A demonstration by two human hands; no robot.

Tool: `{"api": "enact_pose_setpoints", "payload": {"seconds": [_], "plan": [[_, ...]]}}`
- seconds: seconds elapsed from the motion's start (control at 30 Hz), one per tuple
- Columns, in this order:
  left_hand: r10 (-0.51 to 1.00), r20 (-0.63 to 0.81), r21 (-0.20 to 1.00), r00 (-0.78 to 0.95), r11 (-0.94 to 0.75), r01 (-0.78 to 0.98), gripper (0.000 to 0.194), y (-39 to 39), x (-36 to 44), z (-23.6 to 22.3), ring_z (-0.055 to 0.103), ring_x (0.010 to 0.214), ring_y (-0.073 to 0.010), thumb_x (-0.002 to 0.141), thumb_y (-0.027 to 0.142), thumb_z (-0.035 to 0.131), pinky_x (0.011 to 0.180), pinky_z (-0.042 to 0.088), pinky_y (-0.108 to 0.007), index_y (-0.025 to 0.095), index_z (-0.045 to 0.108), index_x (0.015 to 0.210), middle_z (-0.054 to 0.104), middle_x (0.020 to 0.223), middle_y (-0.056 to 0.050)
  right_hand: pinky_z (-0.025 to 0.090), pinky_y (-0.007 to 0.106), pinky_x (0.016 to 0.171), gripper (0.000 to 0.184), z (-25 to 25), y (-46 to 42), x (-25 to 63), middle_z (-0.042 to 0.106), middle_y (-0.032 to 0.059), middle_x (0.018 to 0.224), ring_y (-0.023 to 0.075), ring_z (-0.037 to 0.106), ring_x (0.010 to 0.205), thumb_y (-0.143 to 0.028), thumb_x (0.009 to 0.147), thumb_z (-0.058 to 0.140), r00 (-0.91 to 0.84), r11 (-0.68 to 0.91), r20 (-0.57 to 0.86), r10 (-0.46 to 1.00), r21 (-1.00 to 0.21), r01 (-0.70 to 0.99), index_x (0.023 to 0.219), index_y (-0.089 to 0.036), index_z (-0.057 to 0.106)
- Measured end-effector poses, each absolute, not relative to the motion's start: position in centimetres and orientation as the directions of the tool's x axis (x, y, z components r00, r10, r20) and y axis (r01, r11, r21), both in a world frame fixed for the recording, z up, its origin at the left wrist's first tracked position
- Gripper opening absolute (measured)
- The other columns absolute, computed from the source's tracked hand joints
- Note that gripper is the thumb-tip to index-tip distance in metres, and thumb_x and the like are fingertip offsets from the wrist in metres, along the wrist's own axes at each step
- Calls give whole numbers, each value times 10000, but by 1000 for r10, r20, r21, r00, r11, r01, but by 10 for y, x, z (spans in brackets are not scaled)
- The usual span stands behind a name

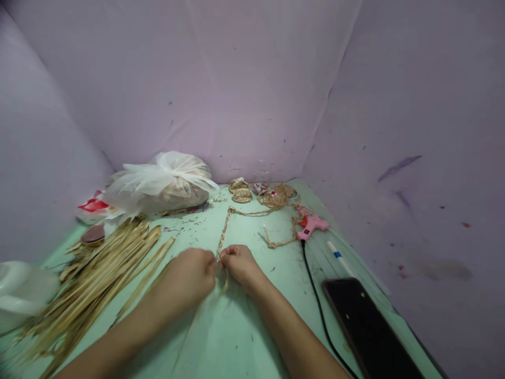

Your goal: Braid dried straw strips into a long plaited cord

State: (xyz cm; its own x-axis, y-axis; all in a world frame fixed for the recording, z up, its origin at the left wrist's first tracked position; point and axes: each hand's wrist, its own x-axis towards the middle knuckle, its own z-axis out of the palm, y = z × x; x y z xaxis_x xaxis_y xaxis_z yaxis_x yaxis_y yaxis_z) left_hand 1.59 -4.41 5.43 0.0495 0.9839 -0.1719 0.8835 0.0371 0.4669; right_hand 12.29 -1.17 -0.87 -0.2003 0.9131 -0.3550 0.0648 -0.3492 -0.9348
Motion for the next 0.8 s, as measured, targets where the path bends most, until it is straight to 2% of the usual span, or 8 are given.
{"api": "enact_pose_setpoints", "payload": {"seconds": [0.07,0.1,0.17,0.27,0.47,0.6,0.7,0.8], "plan": [[986,-162,594,-37,128,794,209,-29,5,54,557,556,-160,698,217,452,540,377,-254,132,627,777,604,625,-79,173,210,408,69,-8,-12,123,380,-59,397,49,269,382,-111,538,457,-214,-335,-341,915,-940,67,485,-151,474],[955,-292,668,-48,240,705,230,-23,2,51,508,444,-137,699,232,449,472,359,-244,127,613,821,568,536,-45,175,210,410,79,-7,-12,123,380,-58,395,47,268,381,-119,548,465,-223,-324,-329,917,-944,60,474,-150,468],[866,-495,765,68,397,507,220,-14,-1,41,419,338,-103,699,238,437,391,318,-221,111,598,780,488,422,-2,213,205,426,106,-5,-12,123,412,-48,399,51,308,388,-143,573,476,-251,-314,-311,917,-949,29,468,-150,461],[789,-566,814,238,489,314,173,-10,-1,25,353,300,-68,677,235,447,335,260,-193,115,552,610,444,393,16,285,200,474,84,-4,-11,124,483,-27,433,69,403,430,-134,596,461,-281,-305,-297,913,-952,16,514,-151,467],[819,-537,810,203,434,394,105,-9,-3,17,286,291,-59,597,191,487,326,179,-197,147,475,502,372,343,48,292,196,489,71,-7,-6,136,543,1,543,84,434,497,-148,681,451,-365,-6,-133,921,-944,331,634,-145,503],[887,-405,858,220,285,428,88,-7,-2,8,241,352,-45,521,104,439,381,155,-210,135,472,445,343,356,52,265,225,502,113,1,-13,138,610,45,638,123,486,563,-143,689,446,-347,275,23,938,-659,700,680,-160,557],[913,-341,881,223,228,414,109,-7,0,3,222,396,-50,486,85,416,407,147,-220,140,429,393,292,358,57,236,250,504,136,13,-20,135,636,79,672,158,524,601,-160,684,460,-291,271,26,956,-448,852,680,-168,596],[915,-352,877,199,248,412,124,-10,3,5,194,394,-46,472,73,407,407,127,-223,147,393,373,250,348,64,221,267,494,160,22,-25,131,650,109,682,189,552,614,-205,687,474,-209,181,-34,977,-380,907,672,-166,628]]}}
